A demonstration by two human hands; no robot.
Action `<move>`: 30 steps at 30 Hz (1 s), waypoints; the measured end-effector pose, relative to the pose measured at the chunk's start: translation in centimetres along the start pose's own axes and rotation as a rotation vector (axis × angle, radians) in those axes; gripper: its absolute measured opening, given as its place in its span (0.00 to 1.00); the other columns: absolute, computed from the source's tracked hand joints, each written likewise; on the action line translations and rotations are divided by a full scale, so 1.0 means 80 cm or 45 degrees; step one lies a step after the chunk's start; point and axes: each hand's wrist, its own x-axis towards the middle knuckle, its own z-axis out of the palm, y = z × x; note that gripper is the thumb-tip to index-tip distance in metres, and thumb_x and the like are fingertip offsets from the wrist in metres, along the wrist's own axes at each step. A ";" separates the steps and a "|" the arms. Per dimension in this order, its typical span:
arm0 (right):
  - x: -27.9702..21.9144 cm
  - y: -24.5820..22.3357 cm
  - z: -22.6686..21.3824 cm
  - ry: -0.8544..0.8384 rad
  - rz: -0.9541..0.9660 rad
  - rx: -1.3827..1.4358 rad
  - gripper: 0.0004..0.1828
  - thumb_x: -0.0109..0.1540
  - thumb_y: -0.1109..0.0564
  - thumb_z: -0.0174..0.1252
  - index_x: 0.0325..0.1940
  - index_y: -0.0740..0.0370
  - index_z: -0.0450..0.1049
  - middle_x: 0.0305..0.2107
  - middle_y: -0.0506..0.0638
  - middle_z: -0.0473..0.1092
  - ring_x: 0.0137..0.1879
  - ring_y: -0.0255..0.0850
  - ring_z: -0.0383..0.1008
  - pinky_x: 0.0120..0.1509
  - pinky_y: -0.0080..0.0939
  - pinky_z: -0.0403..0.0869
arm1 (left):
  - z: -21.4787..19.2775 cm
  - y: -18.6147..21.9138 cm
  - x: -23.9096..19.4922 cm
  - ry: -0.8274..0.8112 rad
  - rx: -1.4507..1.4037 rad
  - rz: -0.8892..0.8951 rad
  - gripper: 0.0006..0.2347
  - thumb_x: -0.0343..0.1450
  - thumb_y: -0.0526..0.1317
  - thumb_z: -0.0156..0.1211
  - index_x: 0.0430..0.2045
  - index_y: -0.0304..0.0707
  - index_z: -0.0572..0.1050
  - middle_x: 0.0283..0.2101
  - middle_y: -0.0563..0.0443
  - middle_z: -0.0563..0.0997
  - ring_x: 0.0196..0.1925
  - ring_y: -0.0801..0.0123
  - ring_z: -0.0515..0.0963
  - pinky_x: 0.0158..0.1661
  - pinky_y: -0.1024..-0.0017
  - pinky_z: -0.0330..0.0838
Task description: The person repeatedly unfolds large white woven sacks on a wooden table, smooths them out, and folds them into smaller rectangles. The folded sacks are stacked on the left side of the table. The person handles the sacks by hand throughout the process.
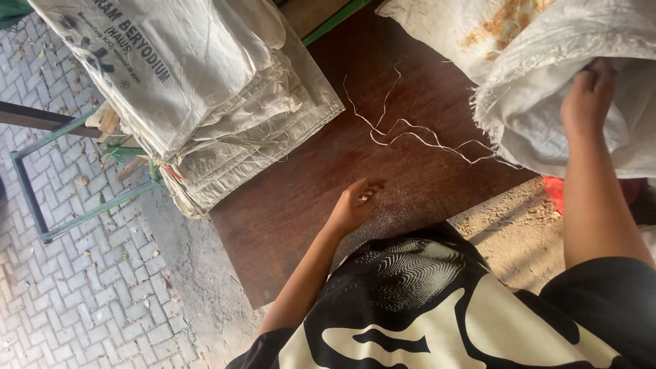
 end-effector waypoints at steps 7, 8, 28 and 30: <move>-0.026 -0.126 0.036 -0.672 0.319 -0.373 0.19 0.73 0.46 0.48 0.51 0.65 0.71 0.46 0.63 0.71 0.54 0.54 0.72 0.59 0.58 0.70 | -0.007 0.012 -0.014 0.042 0.019 -0.093 0.14 0.75 0.34 0.55 0.56 0.37 0.74 0.54 0.44 0.81 0.56 0.58 0.81 0.55 0.61 0.79; -0.031 -0.130 0.042 -0.668 0.215 -0.357 0.19 0.73 0.45 0.48 0.53 0.64 0.72 0.47 0.63 0.72 0.54 0.53 0.73 0.60 0.58 0.70 | -0.006 0.015 -0.012 0.036 0.027 -0.086 0.15 0.75 0.34 0.55 0.57 0.37 0.73 0.54 0.44 0.81 0.57 0.58 0.81 0.55 0.61 0.78; -0.026 -0.091 0.057 -0.135 0.002 -0.350 0.28 0.79 0.46 0.46 0.75 0.70 0.62 0.66 0.69 0.62 0.70 0.59 0.64 0.72 0.58 0.65 | 0.066 0.094 0.138 -0.303 0.368 0.483 0.26 0.73 0.41 0.64 0.68 0.53 0.63 0.76 0.39 0.55 0.72 0.42 0.65 0.57 0.52 0.75; -0.039 -0.089 0.049 -0.149 0.001 -0.405 0.27 0.78 0.46 0.48 0.74 0.70 0.62 0.63 0.67 0.64 0.66 0.57 0.66 0.69 0.57 0.66 | 0.073 0.088 0.151 -0.377 0.330 0.510 0.30 0.76 0.43 0.63 0.72 0.54 0.55 0.75 0.39 0.57 0.73 0.41 0.64 0.62 0.47 0.71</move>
